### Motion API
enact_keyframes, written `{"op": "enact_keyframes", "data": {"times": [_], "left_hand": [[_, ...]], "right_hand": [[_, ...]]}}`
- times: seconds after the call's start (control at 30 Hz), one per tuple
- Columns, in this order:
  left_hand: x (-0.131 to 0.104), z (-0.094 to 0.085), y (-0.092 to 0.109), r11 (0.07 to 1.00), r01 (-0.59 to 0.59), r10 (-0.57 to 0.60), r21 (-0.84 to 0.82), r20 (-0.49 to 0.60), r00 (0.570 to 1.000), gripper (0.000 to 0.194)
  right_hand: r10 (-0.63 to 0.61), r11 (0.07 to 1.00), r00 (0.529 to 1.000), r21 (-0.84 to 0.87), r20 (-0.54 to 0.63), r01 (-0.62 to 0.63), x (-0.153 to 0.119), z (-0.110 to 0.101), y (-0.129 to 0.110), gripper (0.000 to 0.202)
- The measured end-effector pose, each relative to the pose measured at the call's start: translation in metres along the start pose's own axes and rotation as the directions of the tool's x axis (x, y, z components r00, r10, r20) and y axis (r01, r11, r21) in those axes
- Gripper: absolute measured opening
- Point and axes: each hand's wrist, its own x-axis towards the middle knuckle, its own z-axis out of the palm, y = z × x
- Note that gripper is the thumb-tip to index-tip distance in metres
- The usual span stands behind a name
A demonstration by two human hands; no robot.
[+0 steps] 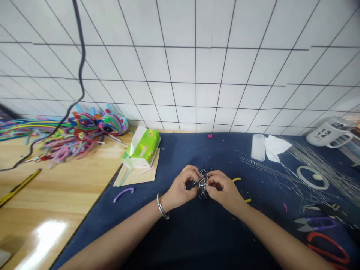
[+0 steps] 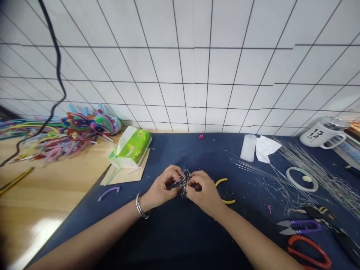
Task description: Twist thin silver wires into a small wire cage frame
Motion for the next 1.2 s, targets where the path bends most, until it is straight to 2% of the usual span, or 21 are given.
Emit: {"op": "enact_keyframes", "data": {"times": [0.2,0.3,0.4,0.57,0.73,0.8,0.9,0.93,1.0,1.1,1.2], "left_hand": [[0.002,-0.005,0.001,0.962,0.103,-0.1,-0.252,0.026,0.995,0.015],[0.003,-0.005,0.001,0.899,0.154,-0.165,-0.411,0.009,0.986,0.015],[0.003,-0.005,0.001,0.865,0.16,-0.188,-0.477,-0.013,0.982,0.015],[0.003,-0.002,0.005,0.914,0.124,-0.156,-0.386,-0.054,0.986,0.013],[0.001,0.003,0.009,0.947,0.138,-0.184,-0.29,-0.137,0.973,0.012],[0.002,0.002,0.004,0.947,0.145,-0.214,-0.287,-0.228,0.95,0.013],[0.005,-0.006,-0.005,0.941,0.166,-0.277,-0.295,-0.39,0.878,0.013],[0.006,-0.009,-0.007,0.945,0.165,-0.276,-0.283,-0.416,0.866,0.013],[0.007,-0.012,-0.007,0.967,0.15,-0.225,-0.208,-0.41,0.884,0.01],[0.004,-0.01,0.0,0.991,0.128,-0.133,-0.037,-0.268,0.954,0.012],[0.0,-0.003,0.007,0.988,0.155,-0.15,0.008,-0.197,0.969,0.013]], "right_hand": [[-0.036,0.999,0.999,0.034,-0.006,0.036,0.002,-0.008,0.004,0.018],[-0.06,0.996,0.998,0.068,0.002,0.059,0.003,-0.013,0.006,0.02],[-0.088,0.995,0.996,0.055,0.0,0.088,0.003,-0.015,0.006,0.017],[-0.063,0.998,0.997,-0.024,-0.054,0.062,0.001,-0.008,0.005,0.021],[-0.016,0.998,0.993,-0.064,-0.117,0.008,-0.001,-0.001,0.007,0.019],[-0.004,0.998,0.988,-0.056,-0.154,-0.004,0.0,-0.004,0.006,0.018],[0.044,0.999,0.979,-0.01,-0.197,-0.046,0.002,-0.013,0.005,0.017],[0.054,0.999,0.978,0.012,-0.2,-0.053,0.003,-0.016,0.004,0.016],[0.05,0.998,0.981,0.058,-0.19,-0.039,0.004,-0.02,0.004,0.017],[0.02,0.993,0.987,0.115,-0.158,-0.002,0.005,-0.02,0.005,0.017],[0.008,0.991,0.992,0.131,-0.13,0.009,0.005,-0.015,0.009,0.019]]}}
